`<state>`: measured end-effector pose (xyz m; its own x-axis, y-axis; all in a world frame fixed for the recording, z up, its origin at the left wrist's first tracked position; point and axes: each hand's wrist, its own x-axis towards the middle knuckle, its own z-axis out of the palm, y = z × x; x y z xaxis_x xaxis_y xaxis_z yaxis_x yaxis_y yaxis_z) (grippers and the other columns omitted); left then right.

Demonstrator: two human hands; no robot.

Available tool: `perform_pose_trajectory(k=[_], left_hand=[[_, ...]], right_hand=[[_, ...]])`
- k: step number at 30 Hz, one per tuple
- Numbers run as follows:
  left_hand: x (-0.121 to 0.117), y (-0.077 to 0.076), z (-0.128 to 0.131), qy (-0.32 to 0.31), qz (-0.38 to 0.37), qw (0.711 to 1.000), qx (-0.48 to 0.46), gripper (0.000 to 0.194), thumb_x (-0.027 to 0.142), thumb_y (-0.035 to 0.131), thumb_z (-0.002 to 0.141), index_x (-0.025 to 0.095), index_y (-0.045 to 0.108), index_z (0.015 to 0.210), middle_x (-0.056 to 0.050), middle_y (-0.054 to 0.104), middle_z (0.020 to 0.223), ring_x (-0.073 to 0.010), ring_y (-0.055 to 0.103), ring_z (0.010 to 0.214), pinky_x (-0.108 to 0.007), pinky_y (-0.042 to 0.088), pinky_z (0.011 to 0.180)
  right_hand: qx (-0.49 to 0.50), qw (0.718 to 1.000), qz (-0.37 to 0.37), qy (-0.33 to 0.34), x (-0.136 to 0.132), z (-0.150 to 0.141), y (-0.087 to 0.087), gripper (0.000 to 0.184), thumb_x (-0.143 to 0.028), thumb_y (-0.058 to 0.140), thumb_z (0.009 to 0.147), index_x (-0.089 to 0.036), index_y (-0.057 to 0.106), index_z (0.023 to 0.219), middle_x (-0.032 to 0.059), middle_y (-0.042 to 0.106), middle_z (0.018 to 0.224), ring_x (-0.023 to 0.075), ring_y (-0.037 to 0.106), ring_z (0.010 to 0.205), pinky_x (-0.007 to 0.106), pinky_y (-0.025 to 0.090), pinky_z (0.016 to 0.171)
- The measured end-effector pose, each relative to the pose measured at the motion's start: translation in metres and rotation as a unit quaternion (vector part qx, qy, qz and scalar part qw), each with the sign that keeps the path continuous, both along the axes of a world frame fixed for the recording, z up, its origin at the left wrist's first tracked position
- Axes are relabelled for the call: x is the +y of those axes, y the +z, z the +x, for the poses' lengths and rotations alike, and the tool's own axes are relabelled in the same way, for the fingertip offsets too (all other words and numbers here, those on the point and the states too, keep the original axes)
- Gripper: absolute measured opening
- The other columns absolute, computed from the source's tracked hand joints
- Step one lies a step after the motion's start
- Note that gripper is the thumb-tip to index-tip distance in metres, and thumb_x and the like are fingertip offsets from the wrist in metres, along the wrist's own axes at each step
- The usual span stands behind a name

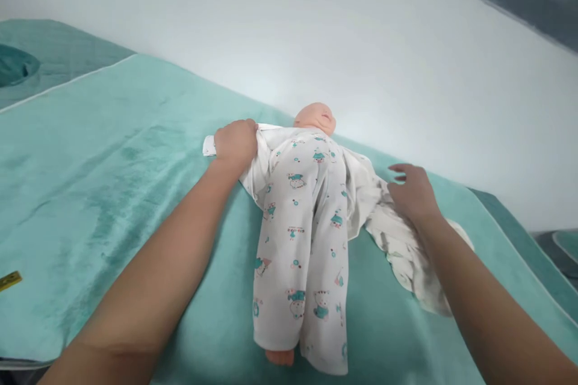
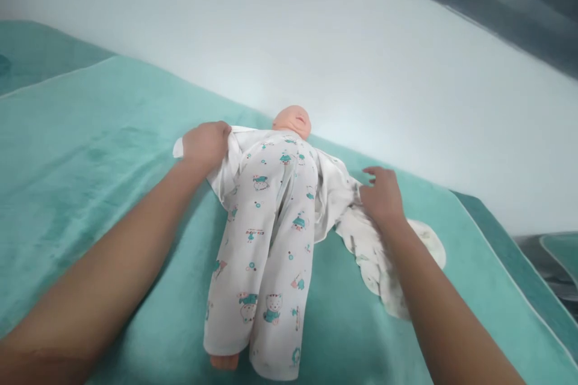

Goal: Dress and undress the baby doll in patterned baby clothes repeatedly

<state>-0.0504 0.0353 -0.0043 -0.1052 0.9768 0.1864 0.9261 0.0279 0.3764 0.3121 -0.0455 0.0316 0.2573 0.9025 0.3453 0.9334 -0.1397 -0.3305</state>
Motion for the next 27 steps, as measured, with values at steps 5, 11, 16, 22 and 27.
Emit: perform_pose_trajectory(k=[5,11,16,22,27], left_hand=[[0.001,-0.001,0.001,-0.011,0.005,1.000,-0.014,0.037,0.027,0.032,0.095,0.021,0.067,0.105,-0.015,0.072,0.101,-0.0310,0.067,0.096,-0.041,0.048,0.078],[0.004,-0.003,-0.002,-0.015,0.008,1.000,-0.001,0.040,0.032,0.029,0.096,0.022,0.067,0.105,-0.015,0.073,0.098,-0.0314,0.068,0.093,-0.040,0.048,0.073],[0.007,-0.005,-0.002,-0.024,0.003,1.000,0.005,0.039,0.032,0.031,0.094,0.021,0.067,0.105,-0.016,0.073,0.099,-0.0327,0.068,0.093,-0.041,0.049,0.071],[-0.003,-0.003,-0.010,0.000,0.010,1.000,-0.011,0.040,0.034,0.029,0.096,0.021,0.066,0.105,-0.016,0.072,0.099,-0.0308,0.068,0.095,-0.040,0.049,0.074],[-0.008,-0.008,-0.016,0.007,-0.015,1.000,-0.013,0.037,0.026,0.032,0.093,0.018,0.067,0.105,-0.020,0.071,0.100,-0.0336,0.067,0.099,-0.045,0.050,0.078]], right_hand=[[-0.013,0.958,-0.041,0.283,0.047,-0.121,0.031,0.029,-0.021,0.049,0.083,-0.019,0.064,0.107,0.0093,0.065,0.111,0.0218,0.061,0.097,0.038,0.047,0.091],[-0.263,0.876,-0.191,0.357,0.104,-0.235,0.024,0.026,-0.021,0.062,0.079,-0.013,0.064,0.104,0.0167,0.063,0.115,0.0298,0.056,0.103,0.037,0.046,0.079],[-0.281,0.852,-0.254,0.361,0.112,-0.232,0.019,0.026,-0.028,0.058,0.083,-0.018,0.063,0.107,0.0116,0.069,0.100,0.0254,0.062,0.084,0.034,0.044,0.067],[-0.268,0.866,-0.222,0.359,0.114,-0.212,0.039,0.027,-0.045,0.068,0.080,-0.026,0.068,0.100,0.0062,0.070,0.090,0.0257,0.063,0.087,0.036,0.042,0.073],[-0.264,0.900,-0.179,0.299,0.109,-0.170,0.073,0.030,-0.051,0.074,0.075,-0.027,0.070,0.093,0.0041,0.067,0.080,0.0253,0.060,0.085,0.039,0.040,0.076]])
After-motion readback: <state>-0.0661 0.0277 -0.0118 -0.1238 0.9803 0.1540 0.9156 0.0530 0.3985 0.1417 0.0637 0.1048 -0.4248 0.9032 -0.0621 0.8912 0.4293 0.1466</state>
